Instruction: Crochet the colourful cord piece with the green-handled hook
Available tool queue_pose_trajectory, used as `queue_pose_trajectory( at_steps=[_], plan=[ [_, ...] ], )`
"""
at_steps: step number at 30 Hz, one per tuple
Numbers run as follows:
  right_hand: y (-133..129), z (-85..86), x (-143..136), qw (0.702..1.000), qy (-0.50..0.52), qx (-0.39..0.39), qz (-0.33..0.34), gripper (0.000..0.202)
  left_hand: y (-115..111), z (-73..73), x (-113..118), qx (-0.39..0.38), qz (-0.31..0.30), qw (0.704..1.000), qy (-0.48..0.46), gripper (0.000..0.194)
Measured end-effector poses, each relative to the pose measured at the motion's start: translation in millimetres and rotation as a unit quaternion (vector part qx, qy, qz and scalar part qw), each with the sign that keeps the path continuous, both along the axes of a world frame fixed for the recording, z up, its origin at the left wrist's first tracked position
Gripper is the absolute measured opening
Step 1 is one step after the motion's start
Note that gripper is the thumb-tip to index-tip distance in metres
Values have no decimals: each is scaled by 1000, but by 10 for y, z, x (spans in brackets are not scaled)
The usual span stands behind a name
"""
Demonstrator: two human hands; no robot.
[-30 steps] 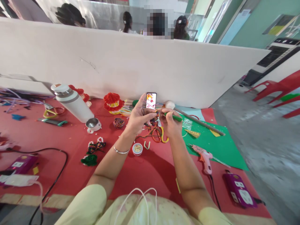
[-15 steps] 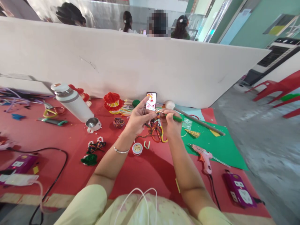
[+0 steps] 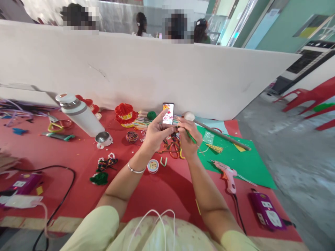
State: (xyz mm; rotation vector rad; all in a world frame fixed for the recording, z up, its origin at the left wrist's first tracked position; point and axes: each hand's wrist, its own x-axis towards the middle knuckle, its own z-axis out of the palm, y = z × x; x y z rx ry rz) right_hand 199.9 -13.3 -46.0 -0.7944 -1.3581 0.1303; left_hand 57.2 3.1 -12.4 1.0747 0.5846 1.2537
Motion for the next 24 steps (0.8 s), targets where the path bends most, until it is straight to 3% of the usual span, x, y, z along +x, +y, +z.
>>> queue_pose_trajectory(
  at_steps=[2,5,9,14,18,24],
  plan=[
    [35,-40,-34,995,92,-19,45,20,16,37,-41,-48,-45,997,-26,99],
    [92,-63,-2,964,206,-100,138,36,46,72,-127,-72,-80,994,-19,97],
    [109,-11,168,920,231,-197,249,40,89,77,-241,-44,-105,993,27,91],
    [41,100,349,918,162,-249,261,34,126,22,-282,4,-91,993,77,85],
    [35,116,359,917,172,-261,248,34,137,-4,-263,33,-64,993,90,86],
    [37,110,355,913,169,-256,269,32,132,-5,-264,27,-99,991,90,88]
  ],
)
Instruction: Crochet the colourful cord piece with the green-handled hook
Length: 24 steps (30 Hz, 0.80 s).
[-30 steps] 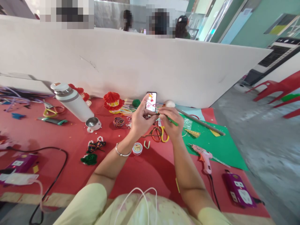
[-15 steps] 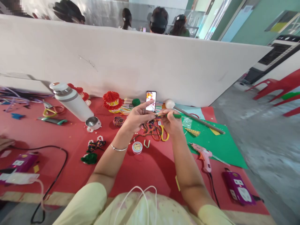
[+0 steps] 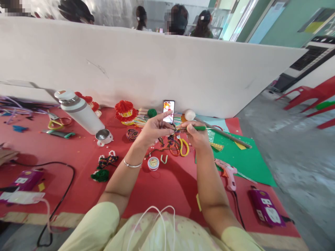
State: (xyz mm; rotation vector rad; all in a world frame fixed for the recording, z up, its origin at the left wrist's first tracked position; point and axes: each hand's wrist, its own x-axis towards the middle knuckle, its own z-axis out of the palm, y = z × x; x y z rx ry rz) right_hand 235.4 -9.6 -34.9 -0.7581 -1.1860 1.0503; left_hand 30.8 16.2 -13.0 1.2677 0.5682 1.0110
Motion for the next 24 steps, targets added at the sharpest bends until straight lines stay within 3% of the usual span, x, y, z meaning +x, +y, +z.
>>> queue_pose_trajectory(
  at_steps=[6,10,13,24],
  plan=[
    [-36,21,170,995,-89,14,50,29,4,-48,30,62,5,996,63,89],
    [-56,32,313,988,-128,3,85,24,8,-98,27,157,46,977,138,87],
    [-78,53,340,988,-137,-1,77,24,5,-115,8,203,74,960,178,83],
    [-135,175,147,981,-190,45,14,22,-6,-72,1,187,104,964,157,84]
  ],
)
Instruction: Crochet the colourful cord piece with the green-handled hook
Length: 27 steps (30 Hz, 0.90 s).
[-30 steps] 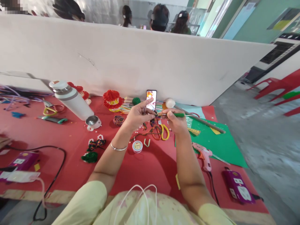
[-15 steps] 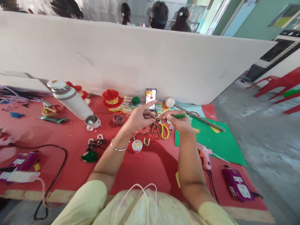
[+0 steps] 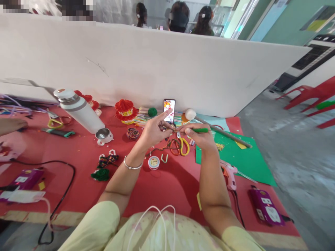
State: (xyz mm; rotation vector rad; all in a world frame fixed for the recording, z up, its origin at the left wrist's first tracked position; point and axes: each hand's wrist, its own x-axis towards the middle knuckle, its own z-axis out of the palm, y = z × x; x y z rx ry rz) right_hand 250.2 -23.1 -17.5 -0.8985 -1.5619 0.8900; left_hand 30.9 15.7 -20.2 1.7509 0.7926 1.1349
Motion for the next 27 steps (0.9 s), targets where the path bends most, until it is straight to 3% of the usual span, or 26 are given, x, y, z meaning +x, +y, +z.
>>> queue_pose_trajectory(
  at_steps=[8,14,16,21,24,27],
  plan=[
    [-72,84,-160,979,-131,150,-52,12,-40,-3,65,-4,84,995,-46,82],
    [-17,-23,-247,960,-124,236,-85,17,-45,42,61,-16,129,988,-89,84],
    [1,-65,-261,951,-126,268,-86,23,-23,61,32,-52,111,986,-116,87],
    [31,-174,-275,931,-182,290,-130,28,-20,111,4,-148,0,971,-187,94],
    [51,-276,-291,910,-187,323,-182,28,-43,136,14,-209,-46,952,-221,94],
    [65,-339,-288,899,-174,355,-186,31,-34,146,1,-288,-114,923,-231,91]
  ],
)
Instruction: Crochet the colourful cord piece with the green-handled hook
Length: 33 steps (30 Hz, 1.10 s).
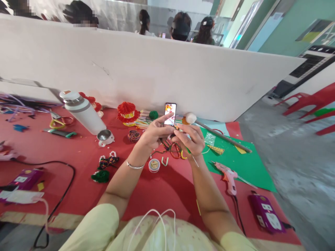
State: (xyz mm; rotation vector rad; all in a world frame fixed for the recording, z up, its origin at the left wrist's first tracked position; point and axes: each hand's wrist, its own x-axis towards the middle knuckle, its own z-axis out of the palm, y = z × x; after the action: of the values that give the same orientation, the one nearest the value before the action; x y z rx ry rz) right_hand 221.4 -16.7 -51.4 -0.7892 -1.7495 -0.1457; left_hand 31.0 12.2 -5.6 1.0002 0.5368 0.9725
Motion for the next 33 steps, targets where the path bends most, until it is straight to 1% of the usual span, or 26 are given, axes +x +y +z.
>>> queue_pose_trajectory(
  at_steps=[2,3,5,6,8,10,11,12,14,16,17,19,21,23,24,25,29,31,33],
  plan=[
    [2,23,32,1000,-2,5,28,32,23,-2,-22,-27,-43,999,-3,89],
    [2,55,57,999,-5,-2,50,33,37,-5,-32,-29,-53,998,2,88],
    [1,143,116,994,-15,-39,103,33,63,-19,-46,-5,-37,999,22,89],
    [0,190,144,990,-24,-65,126,33,74,-30,-48,20,-12,999,40,89],
    [-4,272,177,982,-48,-115,139,29,91,-63,-43,82,63,990,94,89],
    [-20,330,174,980,-70,-138,124,23,99,-98,-33,145,138,966,162,86],
    [-35,352,163,980,-75,-145,115,19,99,-110,-30,171,159,953,193,83],
    [-55,370,151,980,-69,-152,109,16,95,-114,-30,191,167,943,216,81],
    [-106,402,140,977,-34,-179,110,11,74,-97,-37,215,154,936,231,78],
    [-152,421,156,966,23,-227,120,11,41,-54,-54,215,121,944,220,77],
    [-166,422,171,956,56,-259,129,14,25,-30,-65,208,101,950,211,77],
    [-168,401,202,923,126,-325,162,19,5,6,-92,187,53,963,186,79],
    [-142,360,217,882,199,-374,206,25,11,18,-121,161,9,975,155,79],
    [-116,328,212,850,250,-399,235,27,39,9,-149,140,-17,982,128,77],
    [-111,323,206,844,264,-402,240,27,57,1,-161,133,-23,984,120,76],
    [-112,327,201,843,267,-401,238,26,74,-6,-172,129,-26,984,117,75],
    [-150,373,202,862,236,-393,217,22,105,-20,-193,133,-25,984,119,75],
    [-142,358,201,861,237,-393,222,22,97,-27,-183,135,-26,984,114,74],
    [-98,303,176,854,253,-386,241,26,83,-42,-152,135,-26,985,104,71]
  ],
)
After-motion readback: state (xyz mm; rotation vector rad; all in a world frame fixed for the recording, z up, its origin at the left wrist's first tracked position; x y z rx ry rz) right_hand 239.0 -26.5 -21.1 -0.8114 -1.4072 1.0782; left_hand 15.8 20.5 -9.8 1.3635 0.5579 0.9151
